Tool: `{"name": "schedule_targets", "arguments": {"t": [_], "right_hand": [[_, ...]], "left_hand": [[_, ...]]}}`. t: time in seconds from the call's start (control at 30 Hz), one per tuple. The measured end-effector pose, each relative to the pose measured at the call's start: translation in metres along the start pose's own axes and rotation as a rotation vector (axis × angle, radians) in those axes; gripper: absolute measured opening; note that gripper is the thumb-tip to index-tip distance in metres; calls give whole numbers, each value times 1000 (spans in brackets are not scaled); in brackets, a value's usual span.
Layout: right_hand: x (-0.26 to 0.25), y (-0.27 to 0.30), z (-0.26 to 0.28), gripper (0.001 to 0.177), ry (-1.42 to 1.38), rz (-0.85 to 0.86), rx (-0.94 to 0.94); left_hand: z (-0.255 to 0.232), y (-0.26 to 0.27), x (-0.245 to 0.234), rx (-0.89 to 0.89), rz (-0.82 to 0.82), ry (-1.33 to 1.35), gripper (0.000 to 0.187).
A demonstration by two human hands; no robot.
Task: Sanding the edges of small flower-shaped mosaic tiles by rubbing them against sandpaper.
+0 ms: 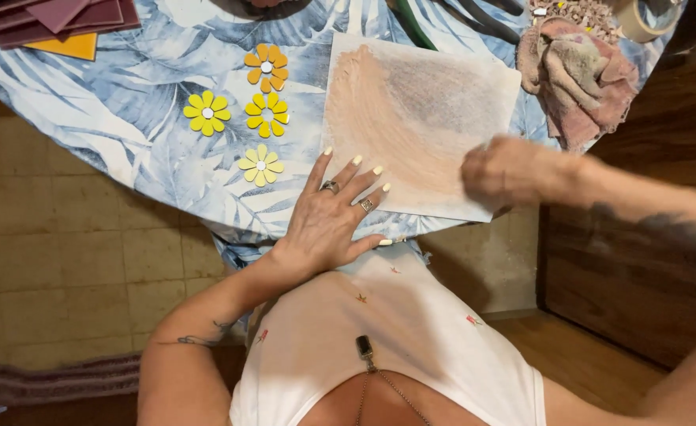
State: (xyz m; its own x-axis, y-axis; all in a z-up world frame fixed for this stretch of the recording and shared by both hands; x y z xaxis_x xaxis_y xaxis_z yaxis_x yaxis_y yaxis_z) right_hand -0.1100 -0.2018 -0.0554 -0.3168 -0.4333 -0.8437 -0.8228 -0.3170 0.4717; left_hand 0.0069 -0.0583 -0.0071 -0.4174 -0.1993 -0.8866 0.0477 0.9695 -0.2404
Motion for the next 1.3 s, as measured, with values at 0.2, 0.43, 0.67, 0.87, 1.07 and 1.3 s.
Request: {"name": "schedule_targets", "arguments": {"t": [0.2, 0.43, 0.67, 0.87, 1.07, 1.3], "right_hand": [[-88, -38, -48, 20, -1000, -347, 177], [-89, -34, -63, 28, -1317, -598, 208], [-96, -33, -85, 31, -1372, -649, 114], [-101, -34, -98, 30, -1407, -677, 95], [-104, -43, -96, 31, -1494, -657, 134], [-97, -31, -75, 17, -1142, -702, 417]], "left_hand": [[-4, -22, -47, -42, -400, 143, 34], [5, -57, -40, -129, -577, 250, 36], [4, -73, -37, -194, -657, 196, 20], [3, -83, -45, -233, -696, 61, 14], [8, -79, -54, -250, -705, -4, 13], [-2, -69, -54, -40, -569, 31, 18]]}}
Point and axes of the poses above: each hand's wrist, its own y-axis away from the middle knuckle, its own x-axis out of the palm, z = x × y, the point moved 9 cm from there along -y, towards the middle knuckle, and after that the axes turned 9 degrees about x, right-handed, at the moved point
